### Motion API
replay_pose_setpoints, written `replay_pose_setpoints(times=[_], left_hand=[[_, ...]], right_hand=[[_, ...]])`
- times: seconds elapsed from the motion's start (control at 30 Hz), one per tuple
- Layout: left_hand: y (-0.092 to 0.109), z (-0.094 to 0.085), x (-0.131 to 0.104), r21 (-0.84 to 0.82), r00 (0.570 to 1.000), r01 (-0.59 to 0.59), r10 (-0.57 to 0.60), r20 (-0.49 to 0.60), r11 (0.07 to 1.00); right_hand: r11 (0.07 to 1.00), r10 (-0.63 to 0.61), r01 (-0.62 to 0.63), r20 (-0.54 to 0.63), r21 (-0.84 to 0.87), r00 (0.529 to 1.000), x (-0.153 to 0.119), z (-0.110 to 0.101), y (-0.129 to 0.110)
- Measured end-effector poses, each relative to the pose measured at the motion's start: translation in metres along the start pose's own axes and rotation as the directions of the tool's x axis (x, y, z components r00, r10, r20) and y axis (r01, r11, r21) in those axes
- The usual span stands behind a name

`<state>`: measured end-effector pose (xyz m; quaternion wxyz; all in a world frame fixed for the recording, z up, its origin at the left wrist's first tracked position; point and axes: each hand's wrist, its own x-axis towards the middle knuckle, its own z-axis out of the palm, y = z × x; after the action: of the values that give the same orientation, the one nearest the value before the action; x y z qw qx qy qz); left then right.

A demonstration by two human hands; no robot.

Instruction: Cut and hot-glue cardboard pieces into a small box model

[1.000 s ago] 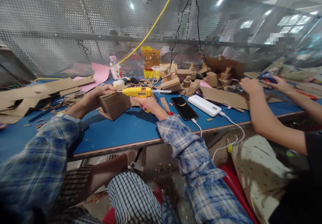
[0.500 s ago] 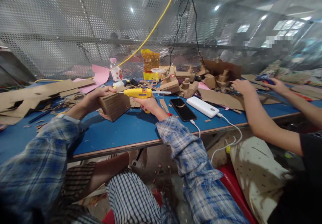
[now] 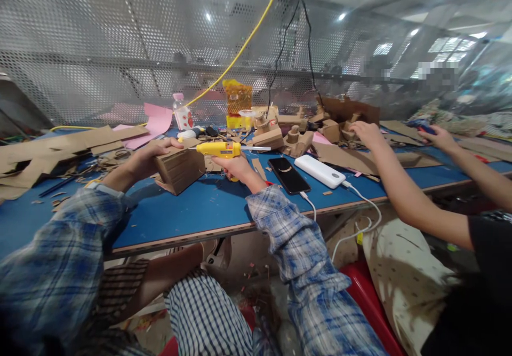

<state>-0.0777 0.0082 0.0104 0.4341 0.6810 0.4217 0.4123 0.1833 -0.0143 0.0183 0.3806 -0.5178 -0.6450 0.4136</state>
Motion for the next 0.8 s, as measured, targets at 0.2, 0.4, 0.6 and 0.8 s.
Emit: replay_pose_setpoints(times=[0.2, 0.4, 0.6, 0.8], left_hand=[[0.004, 0.002, -0.001, -0.082, 0.999, 0.025, -0.023, 0.027, 0.996], [0.005, 0.003, 0.0, -0.08, 1.0, 0.028, -0.028, 0.005, 0.996], [0.003, 0.001, 0.0, 0.002, 0.998, 0.055, -0.055, 0.009, 0.998], [0.005, 0.002, -0.002, 0.023, 0.998, 0.056, -0.057, 0.038, 0.998]], right_hand=[[0.999, 0.041, -0.04, -0.034, 0.037, 0.999, 0.004, 0.001, 0.004], [0.993, 0.039, -0.033, -0.056, 0.112, 0.998, 0.013, 0.002, 0.012], [0.988, 0.025, -0.015, -0.067, 0.151, 0.997, 0.023, 0.004, 0.02], [0.991, 0.026, -0.016, -0.074, 0.135, 0.997, 0.025, 0.003, 0.023]])
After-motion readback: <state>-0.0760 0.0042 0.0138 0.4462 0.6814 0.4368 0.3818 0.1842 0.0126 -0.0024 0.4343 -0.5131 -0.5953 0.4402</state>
